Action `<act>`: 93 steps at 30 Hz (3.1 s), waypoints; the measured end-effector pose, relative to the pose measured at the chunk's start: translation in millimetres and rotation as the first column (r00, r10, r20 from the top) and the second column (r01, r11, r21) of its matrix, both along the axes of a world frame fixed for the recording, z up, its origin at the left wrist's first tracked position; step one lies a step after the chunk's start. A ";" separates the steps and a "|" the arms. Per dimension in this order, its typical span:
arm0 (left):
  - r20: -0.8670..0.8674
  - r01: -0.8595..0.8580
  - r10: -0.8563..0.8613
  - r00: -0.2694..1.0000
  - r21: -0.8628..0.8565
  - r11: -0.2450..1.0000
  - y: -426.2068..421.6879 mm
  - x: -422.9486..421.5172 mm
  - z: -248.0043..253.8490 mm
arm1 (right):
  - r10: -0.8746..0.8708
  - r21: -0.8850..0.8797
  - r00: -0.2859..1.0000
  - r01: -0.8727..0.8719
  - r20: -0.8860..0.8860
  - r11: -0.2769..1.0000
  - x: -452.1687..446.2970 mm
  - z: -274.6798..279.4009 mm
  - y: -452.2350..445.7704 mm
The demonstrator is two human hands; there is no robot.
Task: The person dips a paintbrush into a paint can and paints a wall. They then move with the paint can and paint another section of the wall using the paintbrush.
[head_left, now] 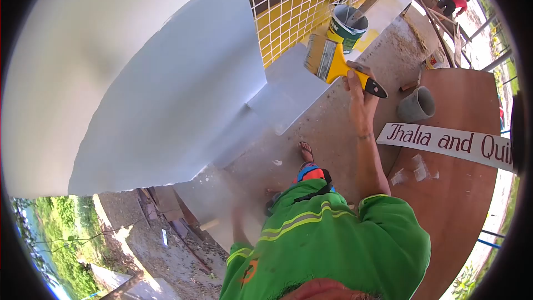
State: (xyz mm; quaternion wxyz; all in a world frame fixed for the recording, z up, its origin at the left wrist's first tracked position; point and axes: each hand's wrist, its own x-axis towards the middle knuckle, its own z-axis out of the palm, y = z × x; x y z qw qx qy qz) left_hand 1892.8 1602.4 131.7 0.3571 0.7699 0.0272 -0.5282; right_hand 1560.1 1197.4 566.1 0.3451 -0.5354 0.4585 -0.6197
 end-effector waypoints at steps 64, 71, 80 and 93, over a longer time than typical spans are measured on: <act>0.032 0.071 -0.077 0.996 0.175 0.982 -146.6 -195.8 39.2 | 0.276 0.182 0.961 -0.269 -0.012 0.946 -255.5 -73.7 -346.9; 0.080 -0.159 0.150 0.985 0.119 0.980 -120.7 -188.2 40.9 | 0.134 0.002 0.564 -0.233 0.815 0.972 -220.8 -170.1 -336.0; 0.249 -0.394 0.377 0.892 0.019 0.919 -78.2 -176.2 25.9 | 0.396 -0.420 -0.159 -0.489 0.904 0.764 -203.0 -188.0 -326.5; 0.721 -0.006 -0.026 0.693 0.042 0.999 64.4 -151.0 -31.1 | 0.492 -0.337 0.183 -0.528 0.851 0.780 -40.8 -55.0 -110.2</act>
